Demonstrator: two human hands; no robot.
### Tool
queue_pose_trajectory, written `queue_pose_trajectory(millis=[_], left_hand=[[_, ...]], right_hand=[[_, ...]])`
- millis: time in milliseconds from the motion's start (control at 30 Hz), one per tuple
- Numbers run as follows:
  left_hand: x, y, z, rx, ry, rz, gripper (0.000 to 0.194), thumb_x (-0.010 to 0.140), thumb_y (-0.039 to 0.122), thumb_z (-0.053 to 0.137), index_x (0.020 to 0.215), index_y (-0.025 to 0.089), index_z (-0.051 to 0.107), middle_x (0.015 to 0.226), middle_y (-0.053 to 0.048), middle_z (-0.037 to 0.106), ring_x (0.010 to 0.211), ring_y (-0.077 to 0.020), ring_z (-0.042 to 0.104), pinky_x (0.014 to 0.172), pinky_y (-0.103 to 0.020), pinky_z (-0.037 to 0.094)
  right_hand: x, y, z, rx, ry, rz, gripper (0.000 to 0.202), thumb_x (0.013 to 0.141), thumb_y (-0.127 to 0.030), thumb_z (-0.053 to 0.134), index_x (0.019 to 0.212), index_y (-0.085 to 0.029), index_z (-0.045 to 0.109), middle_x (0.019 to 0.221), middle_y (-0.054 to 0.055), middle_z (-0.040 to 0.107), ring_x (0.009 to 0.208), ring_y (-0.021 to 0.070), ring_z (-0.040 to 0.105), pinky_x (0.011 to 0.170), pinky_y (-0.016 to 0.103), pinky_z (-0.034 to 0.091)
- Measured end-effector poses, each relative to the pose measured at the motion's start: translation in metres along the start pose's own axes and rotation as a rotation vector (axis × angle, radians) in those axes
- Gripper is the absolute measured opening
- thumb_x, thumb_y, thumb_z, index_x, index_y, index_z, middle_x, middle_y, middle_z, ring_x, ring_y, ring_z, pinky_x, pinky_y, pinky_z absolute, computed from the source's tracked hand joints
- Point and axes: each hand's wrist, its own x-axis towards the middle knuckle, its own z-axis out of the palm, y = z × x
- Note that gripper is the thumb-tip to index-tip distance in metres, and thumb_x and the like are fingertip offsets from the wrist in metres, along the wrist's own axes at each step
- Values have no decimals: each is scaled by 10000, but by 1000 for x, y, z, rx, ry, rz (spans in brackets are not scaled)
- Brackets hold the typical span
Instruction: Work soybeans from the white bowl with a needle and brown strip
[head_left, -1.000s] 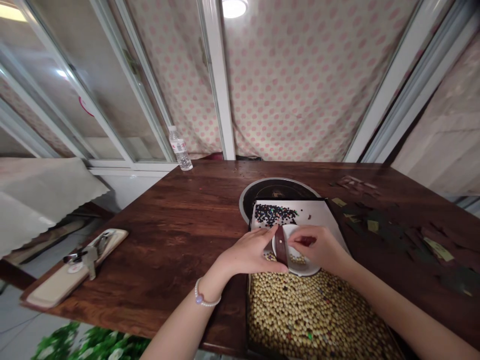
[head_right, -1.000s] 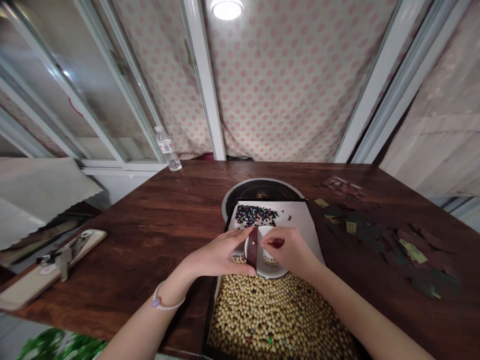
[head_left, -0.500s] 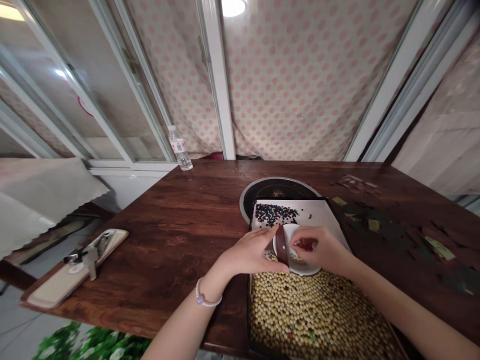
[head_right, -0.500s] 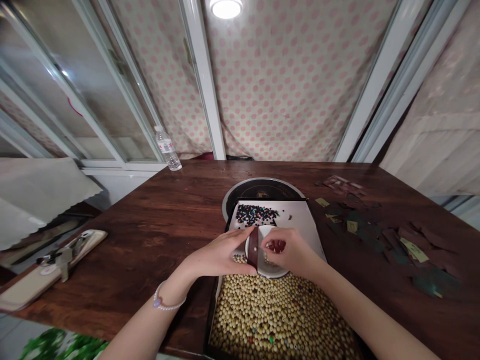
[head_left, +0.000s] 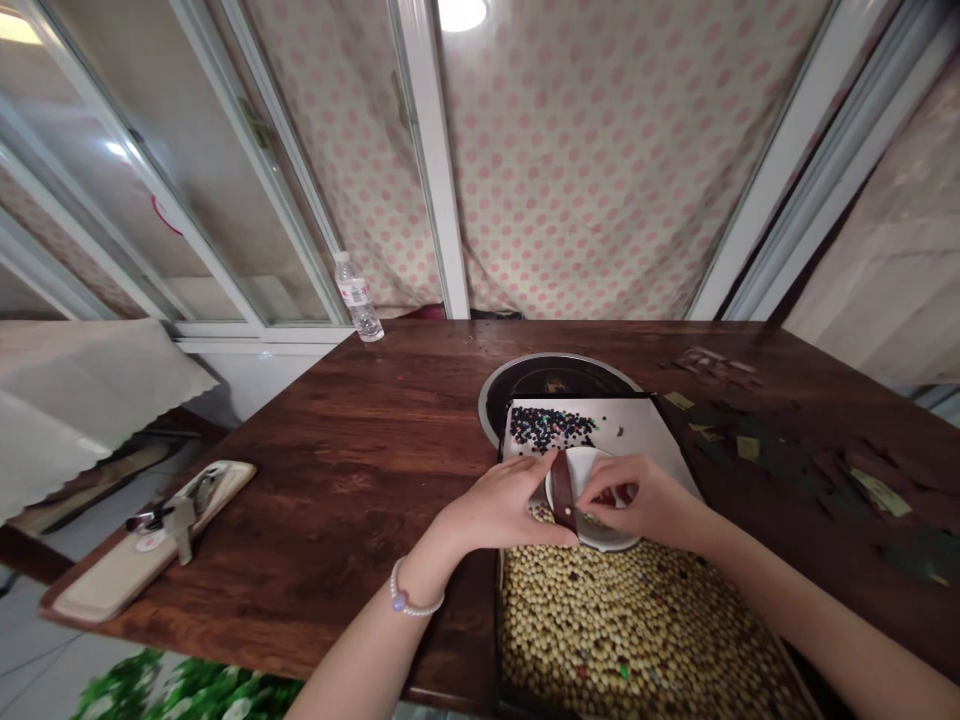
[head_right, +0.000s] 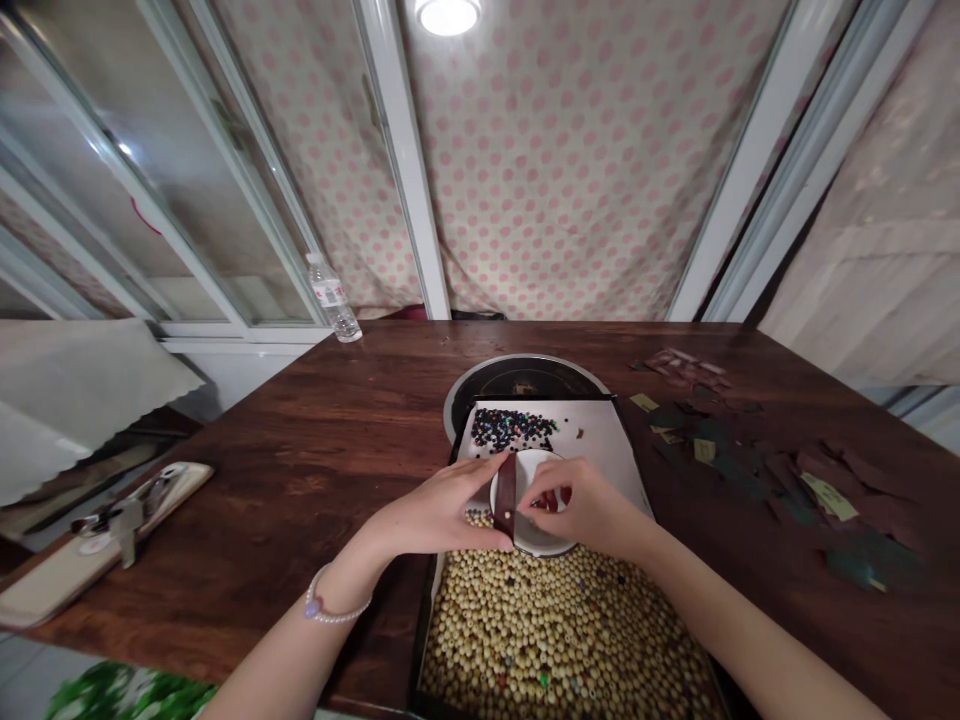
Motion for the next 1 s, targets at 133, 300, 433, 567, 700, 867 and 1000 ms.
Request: queue_pose_trajectory(millis=[133, 300, 433, 567, 700, 867, 1000], left_hand=[[0, -1, 0, -13, 5, 22, 987, 663, 608, 668, 1438, 139, 275, 1443, -182, 385, 1314, -348, 375, 1086, -454, 300], [-1, -2, 1, -25, 20, 32, 994, 665, 609, 664, 1451, 169, 245, 1462, -162, 362, 1335, -355, 337, 1083, -473, 297], [-1, 0, 1, -13, 17, 26, 1009, 673, 618, 651, 1462, 170, 210, 1447, -174, 382, 1300, -365, 389, 1066, -481, 313], [-1, 3, 0, 17, 1, 5, 1029, 674, 613, 655, 1460, 120, 210, 1446, -201, 371, 1304, -363, 383, 1071, -461, 313], [-1, 2, 0, 18, 3, 7, 1040, 679, 620, 648, 1464, 116, 190, 1425, -199, 405, 1291, -358, 403, 1071, -458, 316], [-1, 1, 0, 17, 7, 23, 1030, 680, 631, 640, 1466, 143, 189, 1447, -187, 377, 1295, -352, 400, 1076, -465, 308], [-1, 0, 1, 9, -3, 3, 1024, 678, 632, 641, 1461, 133, 211, 1479, -177, 321, 1333, -345, 344, 1091, -455, 292]], right_hand=[[1, -2, 0, -37, 182, 34, 141, 765, -151, 580, 735, -183, 714, 710, 33, 667, 593, 125, 558, 495, 227, 416], [0, -1, 0, -13, 2, -37, 118, 770, -183, 624, 725, -214, 729, 682, 16, 673, 574, 124, 552, 493, 231, 418], [2, 1, 1, -19, 186, -6, 148, 822, -197, 582, 786, -188, 725, 774, 59, 682, 685, 162, 607, 508, 243, 448], [2, 0, 2, -32, 200, -62, 195, 858, -181, 521, 826, -187, 713, 803, 67, 671, 716, 168, 614, 516, 246, 462], [0, 2, 1, -70, 269, -21, 161, 844, -198, 544, 820, -197, 703, 799, 57, 700, 714, 175, 644, 569, 259, 509], [-2, 3, 2, -60, 272, 97, 94, 809, -256, 611, 775, -201, 678, 732, 25, 718, 650, 172, 658, 557, 254, 531], [-2, -4, 1, -46, 213, 16, 102, 813, -234, 623, 733, -203, 680, 725, 22, 714, 669, 172, 656, 594, 262, 521]])
